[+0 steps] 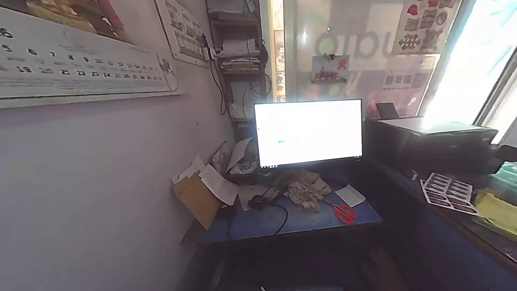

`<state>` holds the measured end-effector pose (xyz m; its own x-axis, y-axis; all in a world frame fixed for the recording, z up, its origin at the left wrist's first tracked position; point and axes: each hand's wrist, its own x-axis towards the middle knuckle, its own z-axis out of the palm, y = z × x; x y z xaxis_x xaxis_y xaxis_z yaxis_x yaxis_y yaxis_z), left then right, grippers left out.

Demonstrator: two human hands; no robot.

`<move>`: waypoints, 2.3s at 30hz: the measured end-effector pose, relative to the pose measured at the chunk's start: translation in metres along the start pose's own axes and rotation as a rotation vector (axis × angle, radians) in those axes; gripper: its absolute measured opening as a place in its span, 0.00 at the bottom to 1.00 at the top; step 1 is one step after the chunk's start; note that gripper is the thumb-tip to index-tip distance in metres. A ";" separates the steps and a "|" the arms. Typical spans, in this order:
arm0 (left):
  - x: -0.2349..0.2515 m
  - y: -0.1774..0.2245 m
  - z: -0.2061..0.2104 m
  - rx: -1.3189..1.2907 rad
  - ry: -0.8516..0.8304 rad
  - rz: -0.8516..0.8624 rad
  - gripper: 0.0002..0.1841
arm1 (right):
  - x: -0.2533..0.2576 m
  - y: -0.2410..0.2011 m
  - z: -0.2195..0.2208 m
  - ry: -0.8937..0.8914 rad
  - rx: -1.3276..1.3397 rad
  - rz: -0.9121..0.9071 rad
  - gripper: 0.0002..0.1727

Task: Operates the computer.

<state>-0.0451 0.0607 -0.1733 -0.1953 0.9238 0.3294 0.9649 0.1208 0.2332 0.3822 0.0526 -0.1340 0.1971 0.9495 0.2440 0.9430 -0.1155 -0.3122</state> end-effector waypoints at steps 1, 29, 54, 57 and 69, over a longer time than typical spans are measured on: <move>0.002 0.001 -0.001 0.002 -0.009 -0.015 0.27 | 0.000 -0.004 -0.005 -0.018 0.004 0.025 0.33; 0.009 0.009 -0.005 -0.069 -0.069 -0.018 0.27 | 0.002 -0.005 -0.005 -0.022 0.026 0.034 0.27; 0.005 0.009 -0.007 -0.074 -0.056 -0.035 0.26 | 0.006 0.003 0.010 0.090 0.052 -0.037 0.22; 0.005 0.021 -0.021 -0.059 -0.077 -0.030 0.29 | 0.007 0.003 0.008 0.069 0.036 -0.014 0.23; 0.023 0.062 -0.055 0.083 -0.498 0.019 0.37 | 0.007 0.003 0.009 0.030 0.059 0.015 0.26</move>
<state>0.0009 0.0699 -0.1004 -0.0896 0.9849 -0.1480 0.9821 0.1121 0.1516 0.3842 0.0617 -0.1420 0.2196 0.9386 0.2662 0.9227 -0.1113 -0.3690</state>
